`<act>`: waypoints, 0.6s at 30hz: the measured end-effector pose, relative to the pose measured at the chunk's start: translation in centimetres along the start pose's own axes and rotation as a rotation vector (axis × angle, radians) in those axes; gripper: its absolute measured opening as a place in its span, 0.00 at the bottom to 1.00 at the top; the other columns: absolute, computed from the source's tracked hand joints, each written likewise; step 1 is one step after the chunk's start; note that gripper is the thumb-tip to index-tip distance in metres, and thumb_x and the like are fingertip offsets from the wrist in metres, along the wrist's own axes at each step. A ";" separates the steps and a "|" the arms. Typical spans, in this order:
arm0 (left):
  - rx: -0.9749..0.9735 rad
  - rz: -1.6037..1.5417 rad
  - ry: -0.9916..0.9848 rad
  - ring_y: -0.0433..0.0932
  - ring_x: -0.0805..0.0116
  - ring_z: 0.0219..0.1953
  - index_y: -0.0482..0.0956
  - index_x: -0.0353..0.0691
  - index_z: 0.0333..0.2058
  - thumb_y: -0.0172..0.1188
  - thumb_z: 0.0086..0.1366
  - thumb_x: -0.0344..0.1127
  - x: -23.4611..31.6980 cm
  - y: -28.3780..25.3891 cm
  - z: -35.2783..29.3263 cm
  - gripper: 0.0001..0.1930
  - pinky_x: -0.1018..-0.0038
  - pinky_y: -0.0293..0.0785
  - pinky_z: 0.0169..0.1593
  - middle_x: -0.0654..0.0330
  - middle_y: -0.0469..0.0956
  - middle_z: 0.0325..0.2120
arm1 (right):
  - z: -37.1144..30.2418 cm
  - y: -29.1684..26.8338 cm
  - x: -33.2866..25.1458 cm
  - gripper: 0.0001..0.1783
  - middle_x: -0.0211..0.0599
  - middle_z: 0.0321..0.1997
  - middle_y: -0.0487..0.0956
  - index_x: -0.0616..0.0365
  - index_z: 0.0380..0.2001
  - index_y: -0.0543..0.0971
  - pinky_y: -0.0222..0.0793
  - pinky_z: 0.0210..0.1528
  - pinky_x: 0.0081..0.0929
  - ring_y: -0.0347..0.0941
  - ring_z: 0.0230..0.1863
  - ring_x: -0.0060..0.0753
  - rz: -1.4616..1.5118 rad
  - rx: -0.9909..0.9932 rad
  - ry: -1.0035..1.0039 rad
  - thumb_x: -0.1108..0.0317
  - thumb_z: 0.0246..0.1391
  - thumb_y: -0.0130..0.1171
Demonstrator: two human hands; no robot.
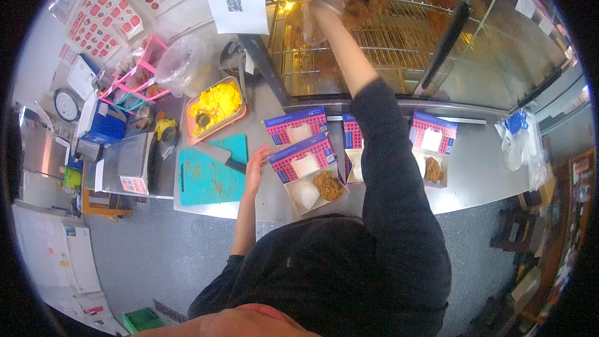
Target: The person retrieves white buns from a cooler and places them into open food boxes on a counter. They then add a yellow condiment and a red sauce to each box using a spoon, close the boxes, and arrange them on the counter.
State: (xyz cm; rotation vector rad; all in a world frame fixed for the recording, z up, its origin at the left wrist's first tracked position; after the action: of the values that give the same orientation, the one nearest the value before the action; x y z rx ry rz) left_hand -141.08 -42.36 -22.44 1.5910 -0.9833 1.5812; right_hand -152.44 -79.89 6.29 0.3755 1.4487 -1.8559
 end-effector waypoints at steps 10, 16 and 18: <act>-0.674 0.063 -0.265 0.74 0.72 0.43 0.75 0.34 0.45 0.51 0.62 0.31 -0.6 7.9 0.1 0.14 0.78 0.68 0.48 0.60 0.77 0.39 | -12.2 -2.2 5.8 0.28 0.49 0.58 0.60 0.55 0.58 0.55 0.62 0.57 0.57 0.60 0.58 0.51 1.726 -0.306 0.099 0.80 0.54 0.46; -0.861 0.025 -0.250 0.71 0.72 0.46 0.75 0.34 0.44 0.53 0.61 0.29 0.9 10.1 -1.6 0.13 0.77 0.67 0.50 0.58 0.75 0.44 | -15.6 -1.5 7.8 0.29 0.46 0.58 0.63 0.56 0.58 0.55 0.61 0.58 0.55 0.61 0.59 0.49 1.808 -0.437 0.312 0.78 0.53 0.50; -0.857 0.077 -0.271 0.72 0.73 0.43 0.76 0.36 0.43 0.53 0.61 0.29 0.5 10.2 -1.7 0.12 0.77 0.67 0.48 0.60 0.76 0.41 | -16.4 -0.9 8.1 0.31 0.45 0.58 0.64 0.56 0.58 0.56 0.61 0.58 0.53 0.61 0.59 0.49 1.699 -0.489 0.301 0.77 0.52 0.52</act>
State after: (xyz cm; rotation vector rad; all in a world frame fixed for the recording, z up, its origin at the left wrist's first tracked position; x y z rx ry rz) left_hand -150.85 -45.84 -22.34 1.1555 -1.6020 0.7857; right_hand -161.98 -67.64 -3.41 1.1600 0.9856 -0.0847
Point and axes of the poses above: each hand's wrist, its own z-axis towards the middle knuckle, its own y-axis out of the palm, x = y × z, the point moved 10 cm from there along z, towards the middle knuckle
